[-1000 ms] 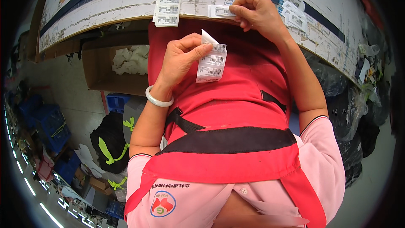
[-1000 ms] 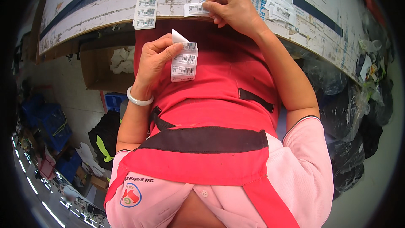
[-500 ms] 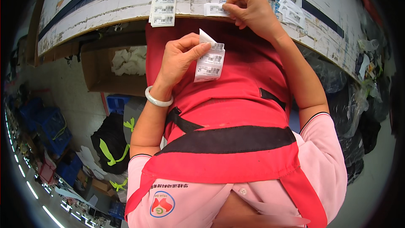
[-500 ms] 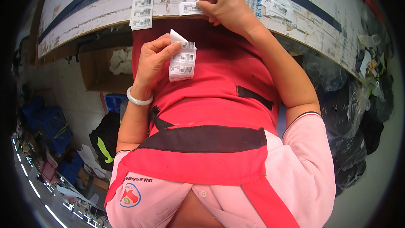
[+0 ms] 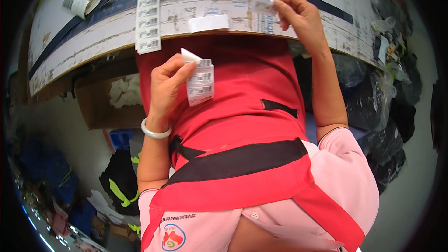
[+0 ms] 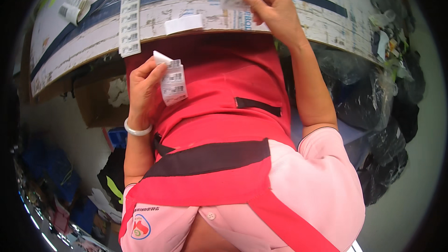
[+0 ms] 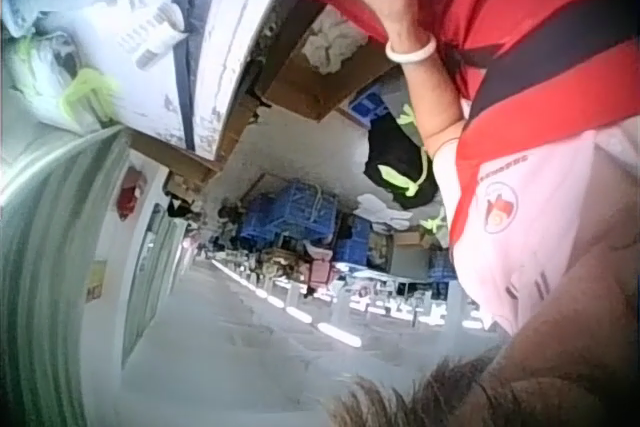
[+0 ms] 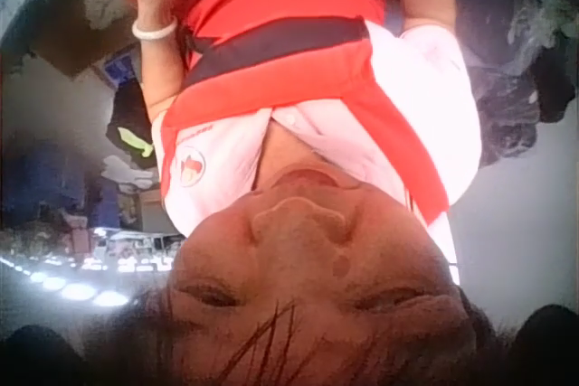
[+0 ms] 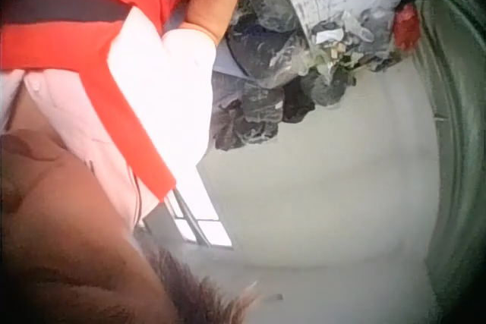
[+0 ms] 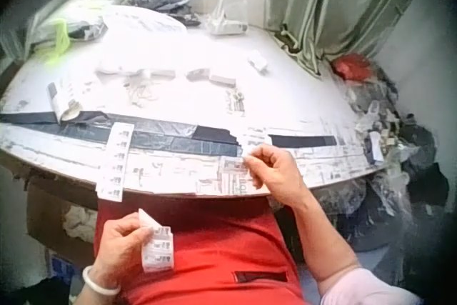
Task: Peeling small white labels or stickers from a backing sheet and organizing or placing them onto a surface.
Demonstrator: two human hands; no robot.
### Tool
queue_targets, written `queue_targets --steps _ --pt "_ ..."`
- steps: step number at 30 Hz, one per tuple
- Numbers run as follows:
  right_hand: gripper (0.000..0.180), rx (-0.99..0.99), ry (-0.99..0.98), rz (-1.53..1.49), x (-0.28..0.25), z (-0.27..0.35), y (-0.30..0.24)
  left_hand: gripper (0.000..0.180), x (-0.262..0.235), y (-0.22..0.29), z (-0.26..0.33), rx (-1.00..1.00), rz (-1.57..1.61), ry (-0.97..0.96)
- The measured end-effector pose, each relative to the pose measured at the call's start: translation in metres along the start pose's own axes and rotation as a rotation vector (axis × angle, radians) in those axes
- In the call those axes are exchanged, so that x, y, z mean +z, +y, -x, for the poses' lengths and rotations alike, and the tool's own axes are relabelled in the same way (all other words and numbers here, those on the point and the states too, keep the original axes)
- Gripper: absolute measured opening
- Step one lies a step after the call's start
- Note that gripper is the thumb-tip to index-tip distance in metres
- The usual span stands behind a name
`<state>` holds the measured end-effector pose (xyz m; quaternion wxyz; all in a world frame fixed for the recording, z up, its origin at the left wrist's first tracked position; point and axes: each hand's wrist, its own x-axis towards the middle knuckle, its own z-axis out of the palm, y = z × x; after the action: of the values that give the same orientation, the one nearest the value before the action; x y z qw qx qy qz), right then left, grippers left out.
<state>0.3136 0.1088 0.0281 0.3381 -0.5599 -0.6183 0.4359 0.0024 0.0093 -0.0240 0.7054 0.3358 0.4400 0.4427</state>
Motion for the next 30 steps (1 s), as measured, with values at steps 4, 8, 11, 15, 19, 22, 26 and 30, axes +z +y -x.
queue_targets --steps 4,8,11,15,19,22,26,30 --pt "0.019 0.110 0.199 0.298 -0.047 0.004 0.047 0.012 0.004 0.002 -0.005 0.013 0.010 -0.049" --pt "0.028 0.189 0.309 0.474 -0.044 0.004 0.073 0.012 0.008 0.006 -0.005 0.003 0.001 -0.052" --pt "0.032 0.173 0.356 0.643 -0.029 0.006 0.049 0.011 0.011 0.006 -0.004 0.038 -0.012 -0.037" --pt "0.015 0.078 0.072 0.028 0.031 0.024 0.004 0.011 0.012 0.008 -0.002 0.074 -0.034 -0.045" --pt "0.015 0.192 -0.284 -0.256 0.084 0.042 -0.035 0.011 0.014 0.010 -0.003 0.108 -0.063 -0.006" --pt "0.016 0.199 -0.312 -0.294 0.099 0.047 -0.035 0.010 0.011 0.005 -0.004 0.168 -0.119 0.009" --pt "0.015 0.186 -0.309 -0.266 0.106 0.049 -0.034 0.009 0.009 0.003 -0.003 0.224 -0.181 0.024" --pt "0.011 0.004 -0.205 -0.191 0.116 0.050 -0.026 0.012 0.012 0.005 -0.005 0.243 -0.179 0.070"
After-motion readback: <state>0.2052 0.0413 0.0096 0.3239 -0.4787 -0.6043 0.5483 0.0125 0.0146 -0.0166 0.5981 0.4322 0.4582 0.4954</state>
